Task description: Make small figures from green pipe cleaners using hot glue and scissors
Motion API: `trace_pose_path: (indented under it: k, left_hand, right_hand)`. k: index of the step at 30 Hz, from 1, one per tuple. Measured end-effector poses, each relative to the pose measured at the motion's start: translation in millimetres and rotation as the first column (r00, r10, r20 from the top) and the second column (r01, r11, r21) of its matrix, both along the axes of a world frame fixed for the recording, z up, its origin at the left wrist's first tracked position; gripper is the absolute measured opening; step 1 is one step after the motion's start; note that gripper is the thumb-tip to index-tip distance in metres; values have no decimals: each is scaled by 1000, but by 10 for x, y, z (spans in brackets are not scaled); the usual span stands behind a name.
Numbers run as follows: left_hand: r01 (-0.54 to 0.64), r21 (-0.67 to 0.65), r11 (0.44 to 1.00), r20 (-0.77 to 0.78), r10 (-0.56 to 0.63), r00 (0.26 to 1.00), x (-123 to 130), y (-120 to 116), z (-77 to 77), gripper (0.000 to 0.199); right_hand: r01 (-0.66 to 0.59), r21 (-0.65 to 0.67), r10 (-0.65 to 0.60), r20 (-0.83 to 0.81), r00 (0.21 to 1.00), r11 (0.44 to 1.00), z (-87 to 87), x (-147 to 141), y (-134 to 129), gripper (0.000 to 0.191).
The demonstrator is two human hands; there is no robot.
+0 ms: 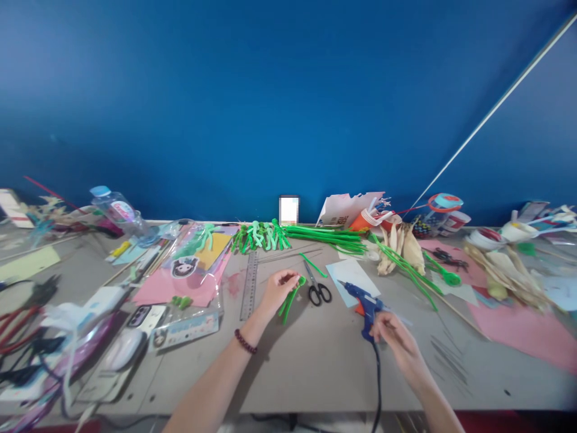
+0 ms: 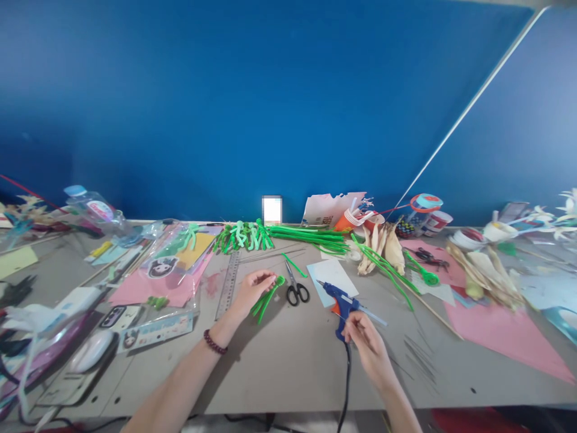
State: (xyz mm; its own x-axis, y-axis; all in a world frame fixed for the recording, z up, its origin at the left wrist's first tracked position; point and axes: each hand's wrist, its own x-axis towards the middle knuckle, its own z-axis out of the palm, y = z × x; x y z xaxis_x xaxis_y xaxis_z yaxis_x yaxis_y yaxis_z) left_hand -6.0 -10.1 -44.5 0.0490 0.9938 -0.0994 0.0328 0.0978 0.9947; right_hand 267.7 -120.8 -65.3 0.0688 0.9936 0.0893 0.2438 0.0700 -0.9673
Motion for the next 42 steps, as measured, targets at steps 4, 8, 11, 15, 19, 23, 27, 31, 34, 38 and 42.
trace_pose_path:
  k: [4,8,11,15,19,23,27,31,34,38,42]
  left_hand:
    - [4,4,1000,11,-4,1000,-3,7,-12,21]
    - [2,11,1000,0,-2,1000,-3,11,-18,22]
    - [0,11,1000,-13,0,1000,4,6,-19,22]
    - [-1,-2,1000,-11,1,1000,12,-5,-12,22]
    - [8,-5,1000,-23,-8,1000,5,5,-18,22]
    - [11,12,1000,-60,-10,998,2,13,-44,21]
    - [22,39,999,-110,-18,994,10,4,-56,21]
    - [33,53,998,-128,-26,991,16,1,-52,22]
    - [35,47,998,-125,-29,992,19,-1,-48,22]
    - [24,52,998,-158,-16,987,-4,9,-59,22]
    - [-22,197,980,-353,92,931,-100,59,-105,19]
  right_hand:
    - [51,-76,-53,-26,998,996,73,-42,42,34]
    - [132,-176,-142,-43,989,975,118,-77,171,36]
    - [169,-214,-161,53,985,962,101,-77,282,33]
    - [191,-207,-148,205,968,960,115,-85,373,24]
    - [161,-300,-74,283,956,940,206,-111,431,20]
    - [65,-292,35,324,945,954,276,-150,471,20]
    - [52,-188,25,383,923,981,263,-177,458,23]
    - [76,-186,-6,352,936,980,197,-167,432,22]
    - [83,-180,-10,370,929,980,159,-157,415,22]
    - [109,-151,-40,402,915,983,143,-163,381,21]
    - [117,-84,-77,380,922,989,152,-264,362,22]
